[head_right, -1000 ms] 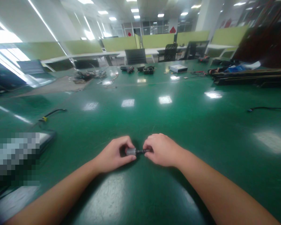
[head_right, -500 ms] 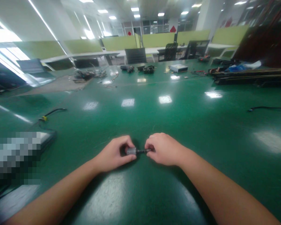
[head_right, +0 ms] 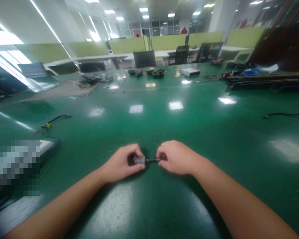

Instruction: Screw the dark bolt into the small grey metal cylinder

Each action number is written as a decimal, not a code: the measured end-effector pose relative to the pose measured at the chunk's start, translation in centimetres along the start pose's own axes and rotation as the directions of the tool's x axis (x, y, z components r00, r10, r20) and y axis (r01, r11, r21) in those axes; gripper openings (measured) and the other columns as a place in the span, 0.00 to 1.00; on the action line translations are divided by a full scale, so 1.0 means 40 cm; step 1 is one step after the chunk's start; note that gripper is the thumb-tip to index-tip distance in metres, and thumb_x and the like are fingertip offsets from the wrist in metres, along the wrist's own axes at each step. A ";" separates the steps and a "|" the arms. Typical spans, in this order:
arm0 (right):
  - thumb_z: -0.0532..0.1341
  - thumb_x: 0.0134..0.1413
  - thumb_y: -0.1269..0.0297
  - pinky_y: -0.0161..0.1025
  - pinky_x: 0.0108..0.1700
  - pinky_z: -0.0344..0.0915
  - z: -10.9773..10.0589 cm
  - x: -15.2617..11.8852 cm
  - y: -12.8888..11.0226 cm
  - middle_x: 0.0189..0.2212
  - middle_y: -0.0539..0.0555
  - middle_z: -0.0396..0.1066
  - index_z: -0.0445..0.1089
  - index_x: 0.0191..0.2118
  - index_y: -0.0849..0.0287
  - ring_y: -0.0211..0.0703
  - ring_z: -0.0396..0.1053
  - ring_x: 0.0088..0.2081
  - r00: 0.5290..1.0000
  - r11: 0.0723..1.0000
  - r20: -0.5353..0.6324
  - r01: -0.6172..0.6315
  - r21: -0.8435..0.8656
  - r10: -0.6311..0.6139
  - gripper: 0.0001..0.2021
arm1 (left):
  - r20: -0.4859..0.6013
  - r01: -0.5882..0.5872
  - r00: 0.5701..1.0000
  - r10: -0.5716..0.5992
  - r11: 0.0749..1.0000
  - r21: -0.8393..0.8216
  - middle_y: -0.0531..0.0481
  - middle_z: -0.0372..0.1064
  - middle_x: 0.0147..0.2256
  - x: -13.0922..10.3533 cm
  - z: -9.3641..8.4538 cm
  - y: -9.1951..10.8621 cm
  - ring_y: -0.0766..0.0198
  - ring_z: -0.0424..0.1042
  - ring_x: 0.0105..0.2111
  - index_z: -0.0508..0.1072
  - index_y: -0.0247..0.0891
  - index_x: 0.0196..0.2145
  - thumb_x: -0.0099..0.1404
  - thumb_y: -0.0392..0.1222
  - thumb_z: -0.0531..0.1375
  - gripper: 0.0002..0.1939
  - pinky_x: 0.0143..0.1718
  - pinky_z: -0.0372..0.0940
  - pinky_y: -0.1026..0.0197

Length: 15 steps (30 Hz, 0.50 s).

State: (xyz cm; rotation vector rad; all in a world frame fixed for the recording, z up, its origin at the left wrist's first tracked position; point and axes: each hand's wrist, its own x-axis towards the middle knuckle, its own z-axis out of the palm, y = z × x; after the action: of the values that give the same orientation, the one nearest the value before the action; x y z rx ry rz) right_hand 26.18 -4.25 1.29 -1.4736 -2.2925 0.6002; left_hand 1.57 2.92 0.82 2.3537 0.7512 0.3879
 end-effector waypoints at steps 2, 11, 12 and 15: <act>0.66 0.52 0.69 0.36 0.35 0.58 -0.003 -0.002 0.002 0.31 0.49 0.73 0.77 0.35 0.56 0.39 0.67 0.32 1.000 1.000 0.004 -0.009 -0.002 0.009 0.04 | -0.001 -0.005 1.000 0.005 1.000 0.001 0.52 0.69 0.31 0.000 -0.001 0.000 0.65 0.67 0.29 0.70 0.37 0.35 0.60 0.44 0.66 0.11 0.31 0.60 0.64; 0.67 0.51 0.70 0.35 0.33 0.59 -0.015 -0.006 0.001 0.31 0.50 0.74 0.78 0.35 0.56 0.39 0.68 0.32 0.999 0.999 0.020 -0.048 0.000 0.048 0.04 | 0.007 -0.003 1.000 0.003 1.000 0.004 0.52 0.69 0.31 -0.002 -0.001 0.001 0.64 0.67 0.30 0.70 0.37 0.35 0.60 0.43 0.66 0.10 0.32 0.60 0.64; 0.67 0.51 0.70 0.35 0.34 0.59 -0.017 -0.006 0.001 0.31 0.50 0.74 0.78 0.35 0.56 0.39 0.68 0.32 0.998 0.999 0.022 -0.050 -0.002 0.050 0.04 | 0.005 -0.004 1.000 0.004 1.000 0.003 0.52 0.69 0.31 -0.002 -0.002 0.002 0.64 0.67 0.30 0.70 0.37 0.35 0.60 0.43 0.67 0.10 0.32 0.60 0.64; 0.66 0.50 0.70 0.36 0.34 0.60 -0.026 -0.011 0.005 0.31 0.50 0.75 0.78 0.35 0.56 0.40 0.69 0.32 0.997 0.998 0.044 -0.062 -0.012 0.063 0.05 | -0.001 -0.002 1.000 0.002 1.000 0.002 0.52 0.70 0.31 -0.002 -0.002 0.002 0.64 0.68 0.30 0.71 0.37 0.35 0.60 0.43 0.67 0.10 0.32 0.61 0.64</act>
State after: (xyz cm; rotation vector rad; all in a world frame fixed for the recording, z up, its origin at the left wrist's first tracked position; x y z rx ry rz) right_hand 27.02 -4.41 2.04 -1.5571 -2.2929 0.6453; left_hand 1.50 2.85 0.91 2.3569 0.7499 0.3889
